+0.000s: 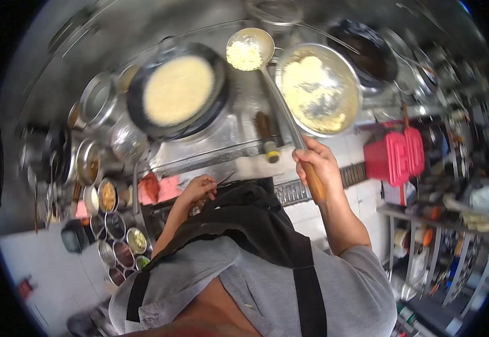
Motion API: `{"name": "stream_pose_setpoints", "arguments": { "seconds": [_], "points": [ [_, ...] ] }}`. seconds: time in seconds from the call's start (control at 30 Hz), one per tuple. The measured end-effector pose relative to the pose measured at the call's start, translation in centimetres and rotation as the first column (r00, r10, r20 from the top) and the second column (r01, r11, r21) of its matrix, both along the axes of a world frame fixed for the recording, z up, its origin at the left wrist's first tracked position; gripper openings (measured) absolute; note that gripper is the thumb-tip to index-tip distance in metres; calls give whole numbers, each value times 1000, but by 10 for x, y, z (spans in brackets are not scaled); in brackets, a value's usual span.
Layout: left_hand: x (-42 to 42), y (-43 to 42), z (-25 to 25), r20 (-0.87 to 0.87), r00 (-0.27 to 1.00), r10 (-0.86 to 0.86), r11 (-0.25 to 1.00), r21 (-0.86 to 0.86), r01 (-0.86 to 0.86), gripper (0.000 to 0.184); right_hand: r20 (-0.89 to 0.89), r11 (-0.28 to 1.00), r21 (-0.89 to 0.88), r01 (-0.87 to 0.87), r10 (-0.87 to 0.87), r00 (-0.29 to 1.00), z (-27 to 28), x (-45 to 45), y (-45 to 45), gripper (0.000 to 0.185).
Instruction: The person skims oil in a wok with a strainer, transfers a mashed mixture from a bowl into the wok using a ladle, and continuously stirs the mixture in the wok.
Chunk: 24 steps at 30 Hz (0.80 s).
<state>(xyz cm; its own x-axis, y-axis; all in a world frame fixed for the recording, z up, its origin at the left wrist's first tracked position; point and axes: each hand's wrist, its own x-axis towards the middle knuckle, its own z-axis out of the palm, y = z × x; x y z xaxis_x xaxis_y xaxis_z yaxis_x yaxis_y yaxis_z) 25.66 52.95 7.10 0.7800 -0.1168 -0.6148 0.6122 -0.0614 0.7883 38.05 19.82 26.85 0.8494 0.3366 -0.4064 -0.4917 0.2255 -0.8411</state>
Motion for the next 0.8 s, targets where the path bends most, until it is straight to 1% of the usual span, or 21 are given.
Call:
{"name": "stream_pose_setpoints", "arguments": {
  "seconds": [0.03,0.07,0.1,0.13,0.17,0.2,0.23,0.27,0.3,0.33,0.37,0.4,0.43,0.47,0.53,0.57,0.6,0.67,0.7,0.77,0.8],
  "points": [
    [-19,17,-11,1,998,58,998,11,-58,20,25,998,-16,-62,63,998,-12,7,19,59],
    [-34,29,-4,-50,997,62,998,33,-61,21,73,989,-102,-103,111,991,-17,14,40,65],
    [-49,38,2,-101,993,63,997,47,-59,22,136,953,-239,-188,224,965,-24,22,61,64],
    [-66,46,6,-99,989,111,993,49,-106,22,211,911,-315,-267,342,916,-32,31,80,62],
    [-81,55,9,-156,980,125,991,65,-116,21,280,861,-393,-324,447,849,-43,39,95,60],
    [-95,65,10,-211,968,133,990,79,-119,21,298,795,-534,-288,495,816,-56,46,110,55],
    [-113,75,1,-207,966,157,986,79,-144,21,301,788,-535,-305,515,802,-66,48,120,55],
    [-136,84,-21,-241,949,205,979,65,-195,21,434,683,-711,-169,615,659,-68,48,132,55],
    [-161,93,-46,-275,929,247,969,51,-242,22,510,571,-820,21,714,480,-70,46,141,55],
    [-193,101,-83,-256,930,264,962,142,-234,23,495,549,-835,33,723,481,-71,44,148,59],
    [-232,103,-110,-236,932,276,947,232,-221,24,493,547,-837,30,729,474,-75,44,152,59],
    [-285,94,-115,-105,966,234,880,447,-164,23,552,544,-827,141,741,383,-80,43,152,60],
    [-319,86,-114,12,988,156,758,640,-127,23,596,541,-802,251,750,287,-83,42,151,62],
    [-353,77,-108,2,988,152,739,663,-115,23,553,499,-833,240,772,314,-79,37,150,64],
    [-399,66,-96,-142,969,203,810,581,-84,22,526,480,-851,215,786,325,-79,27,142,64],
    [-416,63,-91,-197,956,215,834,547,-75,21,503,468,-864,185,798,332,-79,26,141,65],
    [-422,61,-87,-237,947,217,853,518,-66,21,500,463,-866,190,800,332,-83,29,142,65],
    [-421,66,-83,-270,941,201,876,480,-49,20,333,287,-937,201,907,259,-98,34,146,60],
    [-413,71,-82,-270,944,191,882,470,-44,20,337,290,-936,202,904,265,-102,34,152,60],
    [-385,84,-83,-263,951,164,890,454,-28,21,250,177,-952,249,921,300,-107,38,173,57],
    [-368,91,-81,-263,954,148,895,445,-16,21,233,153,-953,263,922,308,-110,39,184,55]
  ]
}}
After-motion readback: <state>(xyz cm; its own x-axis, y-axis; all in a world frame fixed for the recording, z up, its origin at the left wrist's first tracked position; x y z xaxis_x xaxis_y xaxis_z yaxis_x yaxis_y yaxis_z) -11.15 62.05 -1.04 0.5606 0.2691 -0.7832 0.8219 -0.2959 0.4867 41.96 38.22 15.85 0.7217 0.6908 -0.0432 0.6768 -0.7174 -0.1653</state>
